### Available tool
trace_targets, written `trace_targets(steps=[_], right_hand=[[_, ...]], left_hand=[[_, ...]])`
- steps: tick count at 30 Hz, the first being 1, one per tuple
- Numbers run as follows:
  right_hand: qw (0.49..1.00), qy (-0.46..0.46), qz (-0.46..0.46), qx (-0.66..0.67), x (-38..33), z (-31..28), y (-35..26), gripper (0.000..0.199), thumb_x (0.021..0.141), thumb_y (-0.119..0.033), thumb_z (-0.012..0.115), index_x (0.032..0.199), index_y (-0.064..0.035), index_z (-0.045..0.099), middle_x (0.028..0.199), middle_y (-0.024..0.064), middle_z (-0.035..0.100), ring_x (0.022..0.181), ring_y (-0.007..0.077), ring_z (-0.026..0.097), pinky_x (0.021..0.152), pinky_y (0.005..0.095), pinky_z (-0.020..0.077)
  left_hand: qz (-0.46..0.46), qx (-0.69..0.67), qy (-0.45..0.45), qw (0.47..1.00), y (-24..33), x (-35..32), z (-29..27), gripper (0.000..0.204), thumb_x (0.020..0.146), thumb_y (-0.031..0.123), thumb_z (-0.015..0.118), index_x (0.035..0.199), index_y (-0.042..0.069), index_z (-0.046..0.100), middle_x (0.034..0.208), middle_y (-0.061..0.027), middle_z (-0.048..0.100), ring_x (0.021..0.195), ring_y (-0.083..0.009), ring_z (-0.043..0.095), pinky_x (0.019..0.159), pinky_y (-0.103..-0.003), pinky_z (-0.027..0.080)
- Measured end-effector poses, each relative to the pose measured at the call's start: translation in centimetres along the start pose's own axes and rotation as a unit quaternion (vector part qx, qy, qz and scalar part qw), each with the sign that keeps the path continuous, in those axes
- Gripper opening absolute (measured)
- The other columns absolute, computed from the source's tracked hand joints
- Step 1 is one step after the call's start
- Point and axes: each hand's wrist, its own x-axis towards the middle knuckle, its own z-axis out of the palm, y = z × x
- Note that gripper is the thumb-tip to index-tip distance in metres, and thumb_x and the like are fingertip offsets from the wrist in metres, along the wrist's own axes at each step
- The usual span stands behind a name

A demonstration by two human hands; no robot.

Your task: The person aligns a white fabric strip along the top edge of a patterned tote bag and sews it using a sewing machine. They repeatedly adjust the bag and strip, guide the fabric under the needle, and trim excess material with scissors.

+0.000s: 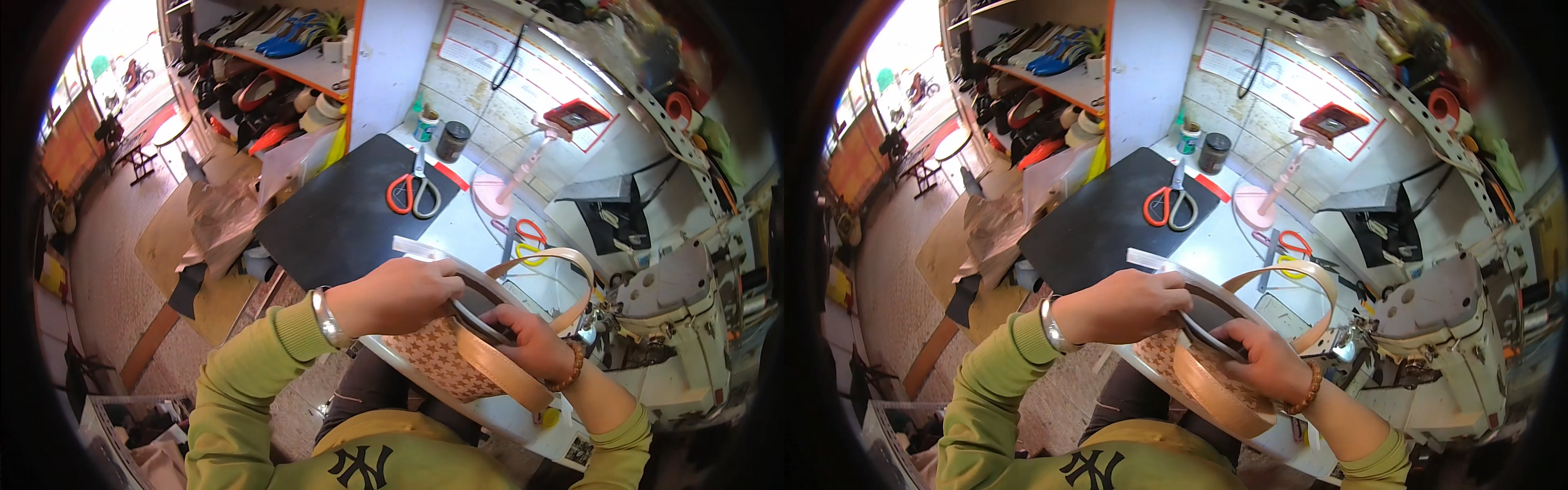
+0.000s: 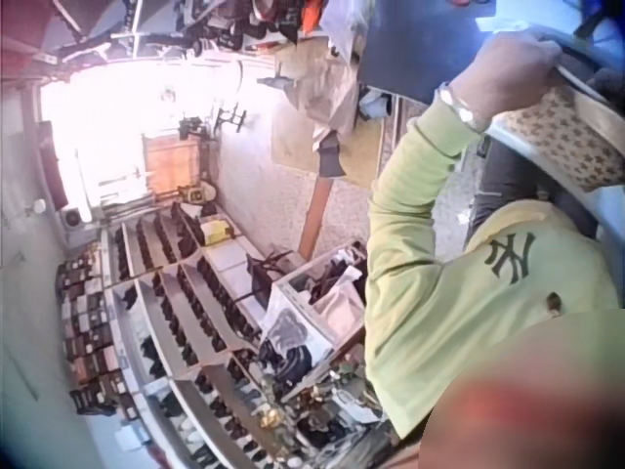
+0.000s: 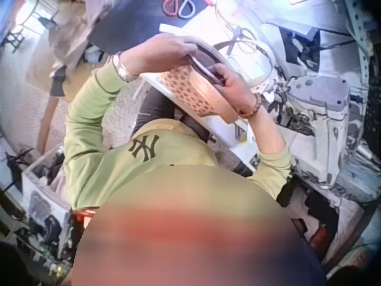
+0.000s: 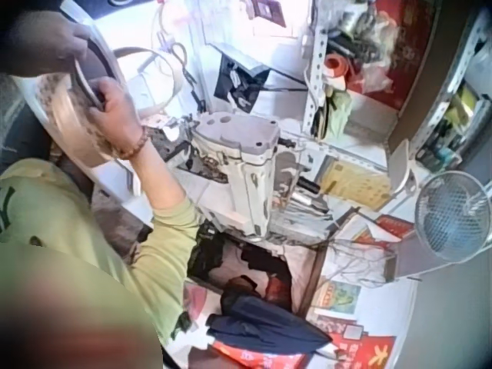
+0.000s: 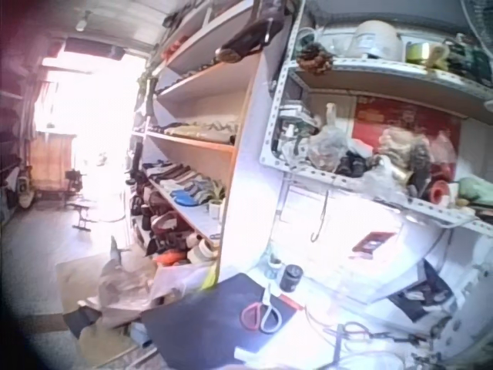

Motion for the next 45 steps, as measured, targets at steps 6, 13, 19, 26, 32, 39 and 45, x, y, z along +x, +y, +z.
trace_targets(steps=[6,13,19,26,32,39,45], right_hand=[[0.994,0.031,-0.047,-0.091,-2.2,-0.9,2.5,0.025,0.072,-0.011,0.072,0.091,0.0005,0.06,0.084,0.0149,0.06,0.081,0.0286,0.061,0.069,0.035,0.0478],[0.994,0.001,-0.057,0.096,-2.1,-1.9,3.9,0.036,0.072,-0.015,0.078,0.102,-0.0017,0.062,0.09,0.0085,0.065,0.085,0.0125,0.06,0.077,0.0285,0.0485],[0.999,0.002,-0.051,-0.003,-2.7,-3.2,3.7,0.04,0.074,-0.015,0.076,0.108,-0.0007,0.061,0.094,0.0095,0.066,0.088,0.0145,0.062,0.08,0.0284,0.0487],[1.0,-0.008,-0.004,-0.021,-3.0,-4.2,3.4,0.031,0.077,-0.013,0.072,0.104,-0.0001,0.064,0.091,0.0094,0.068,0.086,0.0137,0.062,0.076,0.0287,0.049],[0.999,-0.022,-0.038,0.029,-2.9,-3.5,3.4,0.034,0.08,-0.016,0.072,0.109,0.0001,0.062,0.093,0.0055,0.067,0.086,0.0087,0.058,0.078,0.0273,0.0486],[0.99,-0.051,-0.027,0.13,-3.4,-1.7,3.5,0.031,0.083,-0.018,0.072,0.106,0.0001,0.062,0.089,0.0026,0.065,0.083,0.0057,0.054,0.075,0.0244,0.0474],[0.995,-0.033,-0.018,0.092,-3.2,-0.8,4.3,0.021,0.085,-0.018,0.068,0.092,0.0014,0.064,0.077,0.0036,0.063,0.074,0.0069,0.051,0.069,0.025,0.0459]], left_hand=[[-0.007,-0.03,-0.004,1.0,-0.1,0.5,-0.3,0.013,0.084,0.016,0.064,0.087,0.006,0.056,0.089,-0.0094,0.055,0.076,-0.03,0.058,0.068,-0.038,0.048],[-0.036,-0.028,0.028,0.999,-0.3,1.5,0.5,0.013,0.083,0.014,0.065,0.089,0.003,0.059,0.086,-0.0107,0.056,0.077,-0.0309,0.058,0.068,-0.038,0.047],[-0.068,-0.043,-0.006,0.997,-0.8,2.5,0.3,0.016,0.082,0.014,0.066,0.091,0.002,0.061,0.086,-0.0115,0.059,0.077,-0.0297,0.058,0.069,-0.036,0.048],[-0.1,-0.063,-0.045,0.992,-1.1,3.5,-0.5,0.014,0.081,0.013,0.066,0.09,0.003,0.062,0.082,-0.0108,0.059,0.075,-0.0276,0.059,0.068,-0.035,0.047],[-0.087,-0.048,-0.077,0.992,-0.8,3.1,-1.2,0.015,0.082,0.012,0.067,0.09,0.001,0.06,0.082,-0.0105,0.059,0.068,-0.0261,0.059,0.063,-0.033,0.047],[-0.082,0.05,-0.096,0.991,2.8,3.4,-3.3,0.017,0.082,0.004,0.062,0.099,0.006,0.059,0.086,-0.0122,0.059,0.072,-0.0279,0.058,0.064,-0.035,0.046],[0.168,0.019,0.329,0.929,8.9,-0.5,0.0,0.013,0.076,0.004,0.06,0.088,0.001,0.059,0.086,-0.0111,0.062,0.073,-0.0235,0.061,0.059,-0.034,0.048]])
